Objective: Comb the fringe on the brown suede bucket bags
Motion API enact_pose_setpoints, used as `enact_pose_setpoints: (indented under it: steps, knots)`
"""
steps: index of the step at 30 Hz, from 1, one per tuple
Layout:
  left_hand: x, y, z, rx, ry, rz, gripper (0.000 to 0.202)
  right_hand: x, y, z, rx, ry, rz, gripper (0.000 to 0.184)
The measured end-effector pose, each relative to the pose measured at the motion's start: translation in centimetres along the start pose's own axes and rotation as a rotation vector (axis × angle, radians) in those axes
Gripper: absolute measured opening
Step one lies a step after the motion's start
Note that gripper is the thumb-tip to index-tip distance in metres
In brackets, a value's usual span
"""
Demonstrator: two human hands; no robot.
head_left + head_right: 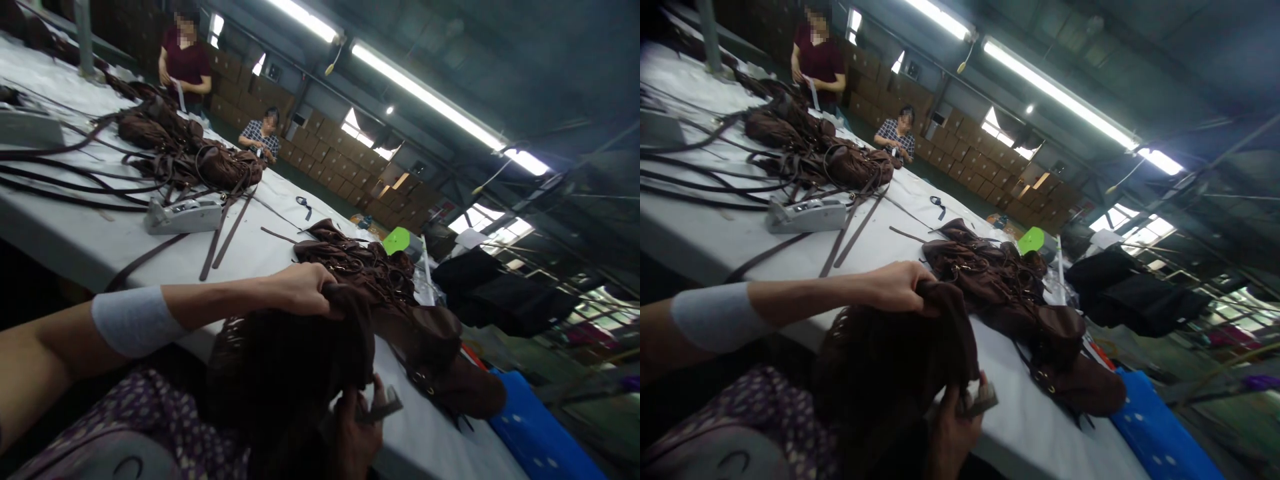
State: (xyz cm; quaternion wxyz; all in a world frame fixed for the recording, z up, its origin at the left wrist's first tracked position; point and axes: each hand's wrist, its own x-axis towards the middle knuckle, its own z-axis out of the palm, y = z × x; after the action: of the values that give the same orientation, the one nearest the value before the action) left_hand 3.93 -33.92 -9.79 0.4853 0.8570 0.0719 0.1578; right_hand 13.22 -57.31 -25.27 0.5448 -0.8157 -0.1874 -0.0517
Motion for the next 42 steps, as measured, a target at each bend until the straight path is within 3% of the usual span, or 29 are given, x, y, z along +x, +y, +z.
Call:
enact_pose_setpoints:
  steps: [3,6,9,11,14,17,22,24,27,29,32,36,39,42]
  knots:
    - [-1.8,-1.1,-1.9,-0.401,0.121,-0.045,0.024,2.8,-4.6,-0.1,-0.004,0.118,-0.098,0.066]
    - [-3.4,-6.0,-2.0,-0.596,0.344,-0.124,0.03,3.3,-6.4,1.3,0.055,0.051,-0.071,0.065]
    - [-4.8,-13.1,-1.2,-0.653,0.578,-0.313,0.036,2.2,-5.7,2.9,0.155,-0.084,0.062,0.058]
    - [-5.7,-16.9,-0.7,-0.72,0.653,-0.403,0.041,1.3,-4.6,3.7,0.215,-0.13,0.108,0.051]
    - [-6.3,-19.7,-0.4,-0.777,0.675,-0.457,0.047,0.3,-2.9,3.9,0.207,-0.178,0.128,0.044]
    - [-6.3,-20.6,-0.9,-0.764,0.634,-0.487,0.05,0.4,-1.5,3.4,0.066,-0.28,0.042,0.044]
    - [-6.8,-22.8,-2.7,-0.505,0.561,-0.505,0.043,2.0,-0.1,3.5,-0.097,-0.426,-0.292,0.042]
    - [-7.4,-23.4,-3.6,-0.325,0.574,-0.504,0.04,2.6,-0.3,4.4,-0.096,-0.467,-0.397,0.037]
    - [-7.4,-22.8,-4.0,-0.096,0.616,-0.451,0.057,2.9,-1.2,6.9,-0.115,-0.525,-0.486,0.032]
    - [-6.5,-21.4,-3.1,0.112,0.577,-0.3,0.064,2.5,-1.6,9.0,-0.141,-0.572,-0.541,0.032]
    - [-4.2,-19.9,-0.4,0.523,0.394,-0.041,0.067,1.8,-1.7,11.7,-0.223,-0.668,-0.622,0.032]
    - [-1.4,-21.0,3.4,0.761,0.228,-0.116,0.085,2.1,-1.0,13.0,-0.276,-0.657,-0.686,0.032]
    - [-0.7,-22.7,4.6,0.771,0.195,-0.163,0.066,3.0,-0.3,13.2,-0.285,-0.636,-0.722,0.035]
    - [-0.6,-23.6,4.4,0.771,0.187,-0.151,0.054,3.5,0.6,13.9,-0.372,-0.677,-0.758,0.038]
